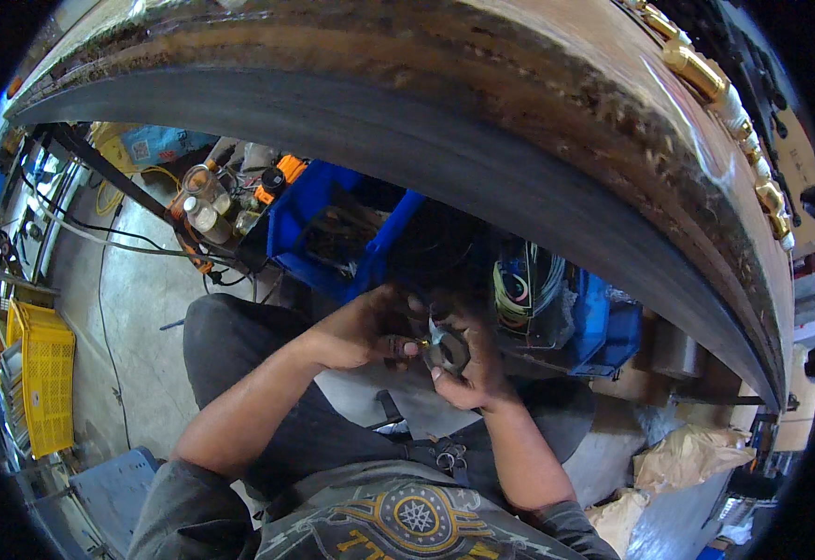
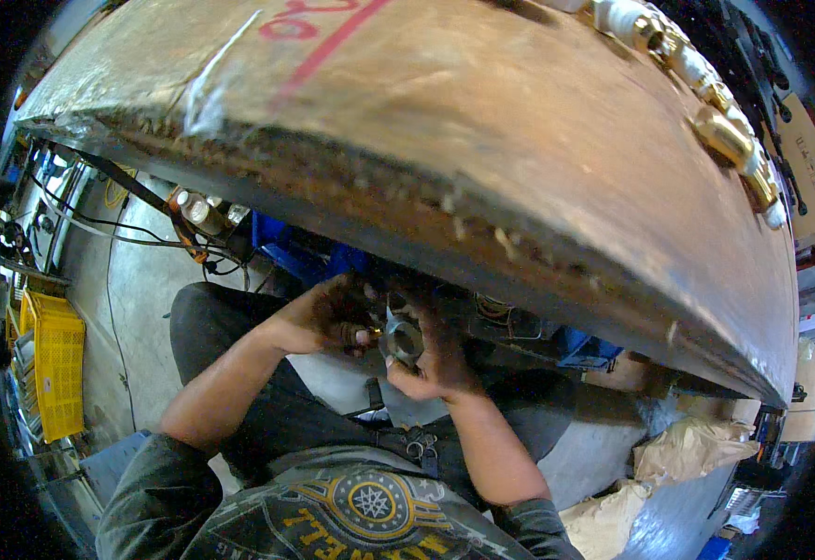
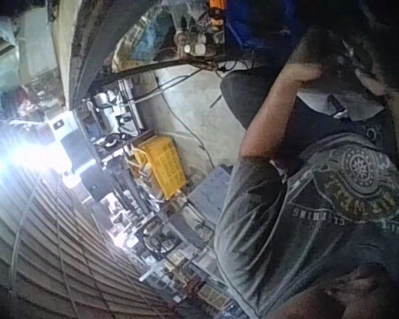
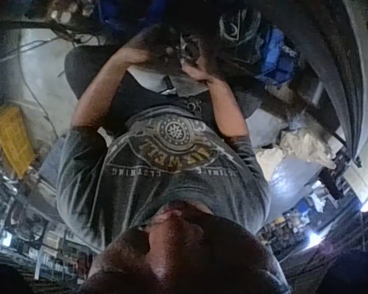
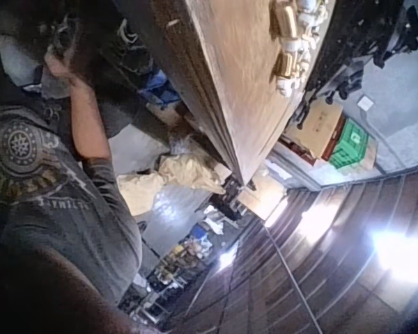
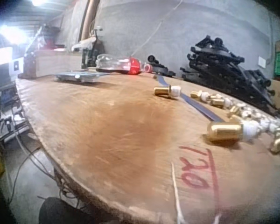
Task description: The person sits under a workbench and repeatedly picks up brass fittings, applies sealant from a tube, and places them on the table. The person handles the fittings one at a time, applying the sealant to the threads before setting them down.
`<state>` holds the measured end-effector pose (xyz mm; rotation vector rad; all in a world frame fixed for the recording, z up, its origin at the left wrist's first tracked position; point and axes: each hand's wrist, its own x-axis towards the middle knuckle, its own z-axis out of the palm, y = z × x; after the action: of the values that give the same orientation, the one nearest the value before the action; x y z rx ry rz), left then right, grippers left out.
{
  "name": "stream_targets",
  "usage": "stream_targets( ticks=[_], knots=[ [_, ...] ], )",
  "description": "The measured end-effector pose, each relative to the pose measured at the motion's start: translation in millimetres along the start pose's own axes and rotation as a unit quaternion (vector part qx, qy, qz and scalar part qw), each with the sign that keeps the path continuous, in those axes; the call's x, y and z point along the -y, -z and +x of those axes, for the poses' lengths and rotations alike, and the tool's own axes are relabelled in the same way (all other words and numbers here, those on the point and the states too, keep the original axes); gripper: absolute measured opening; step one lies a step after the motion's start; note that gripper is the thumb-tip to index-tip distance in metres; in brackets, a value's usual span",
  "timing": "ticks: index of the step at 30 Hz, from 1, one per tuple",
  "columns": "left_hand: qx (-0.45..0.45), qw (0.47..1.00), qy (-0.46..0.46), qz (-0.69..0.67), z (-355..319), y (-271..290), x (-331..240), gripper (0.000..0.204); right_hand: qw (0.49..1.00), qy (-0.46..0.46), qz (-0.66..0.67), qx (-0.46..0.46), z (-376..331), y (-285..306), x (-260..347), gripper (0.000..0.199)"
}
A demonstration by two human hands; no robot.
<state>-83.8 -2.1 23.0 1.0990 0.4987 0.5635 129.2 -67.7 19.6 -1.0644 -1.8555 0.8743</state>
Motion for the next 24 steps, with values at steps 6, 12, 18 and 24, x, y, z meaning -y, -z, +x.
stream_targets(
  ticks=[6, 12, 18, 24],
  knots=[
    [0.016, 1.0, 0.011, 0.02, 1, 7, 5, 0.047, 0.996, -0.025, 0.08, 0.041, -3, 2, 8, 0.096],
    [0.037, 0.997, -0.018, 0.068, 5, 7, 11, 0.048, 0.997, 0.022, -0.07, 0.038, 6, 8, 26, 0.09],
    [0.027, 0.991, 0.018, 0.13, 4, 1, -4, 0.043, 0.997, 0.034, -0.057, 0.029, 2, 7, 25, 0.091],
    [0.026, 0.987, 0.039, 0.152, 3, 6, 4, 0.031, 0.994, 0.068, -0.08, 0.029, 6, 6, 27, 0.091]
  ],
)
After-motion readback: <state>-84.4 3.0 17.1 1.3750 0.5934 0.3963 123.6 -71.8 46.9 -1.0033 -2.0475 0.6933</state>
